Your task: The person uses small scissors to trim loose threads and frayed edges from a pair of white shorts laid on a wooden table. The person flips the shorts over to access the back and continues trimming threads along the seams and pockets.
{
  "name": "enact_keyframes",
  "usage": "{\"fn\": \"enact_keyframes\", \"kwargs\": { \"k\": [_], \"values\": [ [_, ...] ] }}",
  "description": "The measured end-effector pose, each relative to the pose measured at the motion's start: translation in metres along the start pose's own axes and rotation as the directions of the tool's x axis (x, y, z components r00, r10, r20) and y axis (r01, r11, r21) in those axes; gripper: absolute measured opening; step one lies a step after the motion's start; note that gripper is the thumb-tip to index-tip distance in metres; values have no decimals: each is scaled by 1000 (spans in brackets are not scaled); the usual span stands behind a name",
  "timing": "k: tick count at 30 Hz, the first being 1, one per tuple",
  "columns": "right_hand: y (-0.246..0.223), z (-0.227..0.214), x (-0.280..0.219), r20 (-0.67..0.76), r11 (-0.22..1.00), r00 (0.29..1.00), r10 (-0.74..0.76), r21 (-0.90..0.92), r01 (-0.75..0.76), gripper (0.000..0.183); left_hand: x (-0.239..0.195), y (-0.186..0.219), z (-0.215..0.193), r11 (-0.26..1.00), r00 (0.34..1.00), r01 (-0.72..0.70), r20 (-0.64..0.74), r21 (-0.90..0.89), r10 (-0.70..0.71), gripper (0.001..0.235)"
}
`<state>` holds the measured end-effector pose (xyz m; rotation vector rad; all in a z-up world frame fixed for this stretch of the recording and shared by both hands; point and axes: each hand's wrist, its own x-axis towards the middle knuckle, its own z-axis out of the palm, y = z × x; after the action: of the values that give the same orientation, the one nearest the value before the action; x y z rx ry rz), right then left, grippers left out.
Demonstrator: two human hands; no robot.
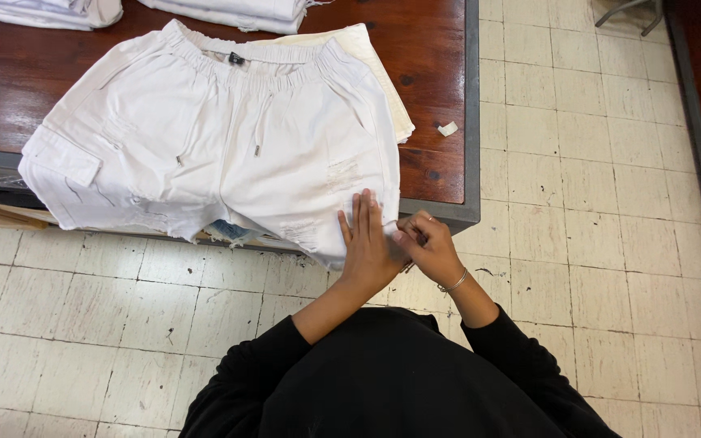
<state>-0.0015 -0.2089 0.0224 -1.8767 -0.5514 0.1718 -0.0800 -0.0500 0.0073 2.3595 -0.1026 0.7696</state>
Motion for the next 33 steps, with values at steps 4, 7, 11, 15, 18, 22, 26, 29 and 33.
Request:
{"fn": "enact_keyframes", "kwargs": {
  "k": [4,7,11,15,18,22,26,29,33],
  "values": [
    [-59,2,1,169,828,884,-436,-309,467,31,11,-20,3,994,993,64,-98,-93,-73,119],
    [-66,17,-3,147,797,862,-486,-331,506,29,24,-31,-4,971,969,158,-163,-178,-187,80],
    [-93,27,-3,132,798,847,-515,-288,530,33,26,-57,-27,896,917,256,-204,-362,-344,57],
    [-84,23,-3,69,828,896,-439,-357,433,38,13,-134,-44,340,641,439,25,-832,-767,54],
    [-62,31,-3,91,845,928,-362,-388,368,41,-2,-174,-36,107,619,286,98,-952,-779,60],
    [-39,41,-2,181,978,968,-172,-89,190,48,-9,-191,-22,-12,729,187,147,-982,-669,74],
    [-34,58,-5,225,987,966,-129,-62,146,42,3,-168,-37,-62,771,135,144,-989,-620,83],
    [-18,71,-12,322,970,917,-235,17,242,46,4,-167,-40,-180,845,71,155,-981,-512,96],
    [-74,81,-35,513,899,748,-421,125,420,27,16,-139,-66,-320,912,33,160,-947,-377,109]
  ]
}}
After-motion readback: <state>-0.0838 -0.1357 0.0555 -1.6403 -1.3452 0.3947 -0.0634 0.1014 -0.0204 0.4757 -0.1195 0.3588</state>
